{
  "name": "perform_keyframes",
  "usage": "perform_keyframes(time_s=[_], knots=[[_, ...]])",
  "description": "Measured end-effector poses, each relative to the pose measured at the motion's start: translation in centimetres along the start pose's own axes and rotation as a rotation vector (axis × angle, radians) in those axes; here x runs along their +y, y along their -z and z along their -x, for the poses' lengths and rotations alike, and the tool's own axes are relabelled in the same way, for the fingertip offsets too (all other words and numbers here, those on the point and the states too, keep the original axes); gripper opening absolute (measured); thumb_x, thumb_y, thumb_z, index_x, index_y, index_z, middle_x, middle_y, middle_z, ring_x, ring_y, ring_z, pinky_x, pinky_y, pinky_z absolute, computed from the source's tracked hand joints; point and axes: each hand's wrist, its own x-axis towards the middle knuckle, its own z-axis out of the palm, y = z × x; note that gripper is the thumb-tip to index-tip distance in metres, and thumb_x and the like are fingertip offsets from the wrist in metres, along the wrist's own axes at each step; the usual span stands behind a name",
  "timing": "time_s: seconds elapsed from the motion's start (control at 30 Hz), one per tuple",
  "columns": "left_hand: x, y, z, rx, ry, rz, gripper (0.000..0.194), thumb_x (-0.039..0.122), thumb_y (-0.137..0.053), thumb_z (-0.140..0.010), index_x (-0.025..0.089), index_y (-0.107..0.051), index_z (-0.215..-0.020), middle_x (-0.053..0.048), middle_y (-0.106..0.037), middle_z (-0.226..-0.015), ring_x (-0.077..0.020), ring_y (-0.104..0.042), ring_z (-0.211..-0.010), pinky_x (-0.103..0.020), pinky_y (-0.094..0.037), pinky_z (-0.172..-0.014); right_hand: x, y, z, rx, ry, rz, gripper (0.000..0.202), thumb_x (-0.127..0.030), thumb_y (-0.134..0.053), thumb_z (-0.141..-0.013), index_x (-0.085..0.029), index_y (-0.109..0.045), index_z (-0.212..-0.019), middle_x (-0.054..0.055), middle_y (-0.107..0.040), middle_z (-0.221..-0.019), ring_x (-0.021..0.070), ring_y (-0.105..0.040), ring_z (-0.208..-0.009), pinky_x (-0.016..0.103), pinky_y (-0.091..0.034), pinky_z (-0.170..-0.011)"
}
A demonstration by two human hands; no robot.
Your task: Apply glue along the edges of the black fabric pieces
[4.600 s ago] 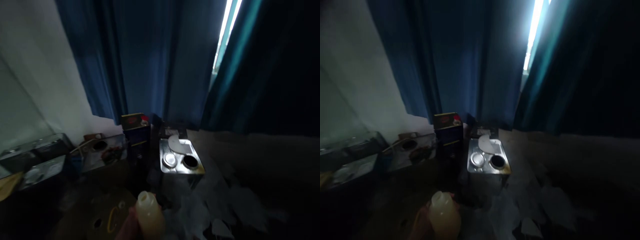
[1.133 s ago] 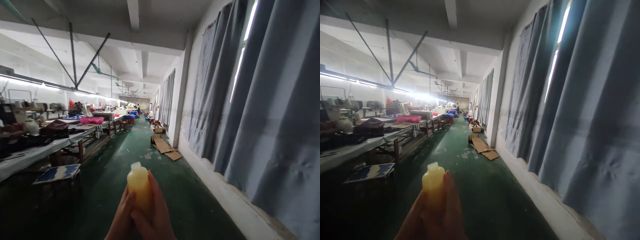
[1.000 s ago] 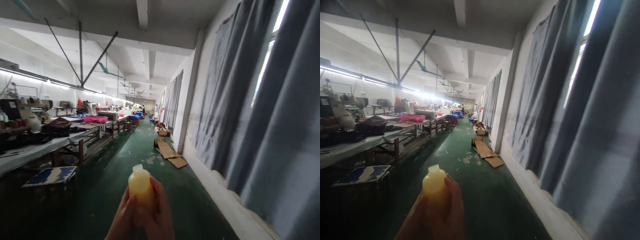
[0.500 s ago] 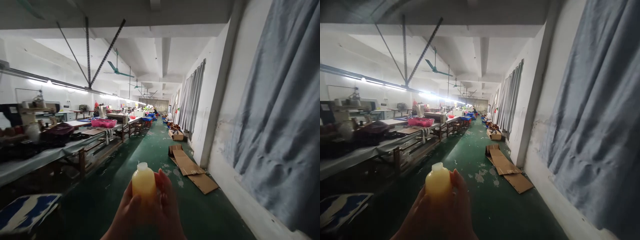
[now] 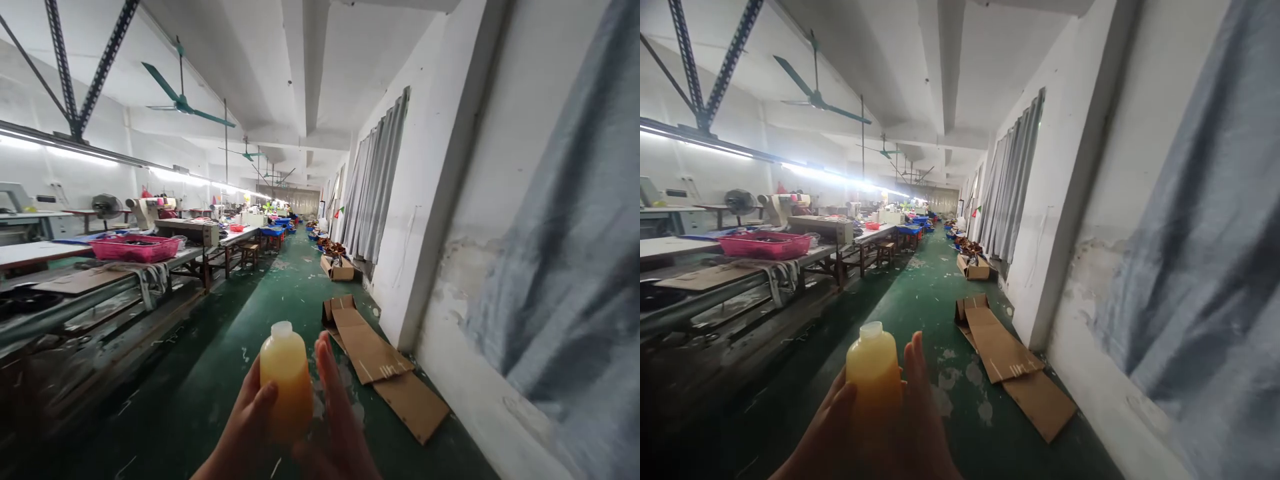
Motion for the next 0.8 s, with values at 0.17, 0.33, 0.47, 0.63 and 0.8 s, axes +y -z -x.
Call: perform_keyframes(time_s=[0.17,0.33,0.47,0.63,0.8], knots=[[-0.7,0.5,-13.9,0.094,-0.019,-0.006,0.085,0.050,-0.077,-0.048,0.019,-0.050,-0.122,-0.007,-0.069,-0.081,-0.0250,-0.064,-0.072,-0.030,-0.051,-0.061,12.6,-2.2,-5.9,-0.216,0.324,0.328,0.060,-0.020,-0.049,-0.086,-0.025,-0.023,-0.140,0.007,-0.051,-0.129,0.0264,-0.051,-0.113,0.042,-0.048,-0.092],[-1.4,3.1,-25.4,0.133,-0.058,-0.135,0.085,0.053,-0.074,-0.052,0.017,-0.047,-0.125,-0.008,-0.068,-0.082,-0.0244,-0.063,-0.067,-0.028,-0.048,-0.053,21.1,-3.3,-12.5,-0.311,0.411,0.177,0.049,-0.018,-0.053,-0.084,-0.041,-0.043,-0.126,-0.007,-0.071,-0.091,0.0171,-0.068,-0.080,0.040,-0.048,-0.092],[-2.8,5.7,-35.5,0.157,-0.085,-0.116,0.081,0.051,-0.076,-0.049,0.018,-0.053,-0.119,-0.008,-0.069,-0.090,-0.0243,-0.063,-0.074,-0.028,-0.050,-0.059,27.2,-9.6,-20.1,-0.207,0.374,0.231,0.066,-0.043,-0.049,-0.084,-0.020,-0.024,-0.140,0.012,-0.046,-0.132,0.0327,-0.043,-0.119,0.053,-0.038,-0.097],[-2.3,9.0,-49.4,0.147,-0.008,-0.077,0.082,0.048,-0.078,-0.046,0.018,-0.053,-0.119,-0.008,-0.068,-0.089,-0.0266,-0.062,-0.083,-0.030,-0.050,-0.069,38.9,-18.2,-24.1,-0.192,0.390,0.399,0.063,-0.020,-0.044,-0.088,-0.020,-0.012,-0.142,0.011,-0.053,-0.125,0.0278,-0.049,-0.114,0.045,-0.047,-0.091],[-1.4,10.2,-61.8,0.053,0.016,-0.164,0.082,0.050,-0.076,-0.050,0.019,-0.049,-0.121,-0.007,-0.067,-0.081,-0.0236,-0.063,-0.067,-0.027,-0.047,-0.051,48.1,-20.3,-29.5,-0.135,0.280,0.414,0.050,-0.026,-0.042,-0.090,-0.040,-0.026,-0.136,0.000,-0.068,-0.102,0.0223,-0.066,-0.091,0.047,-0.048,-0.091]])
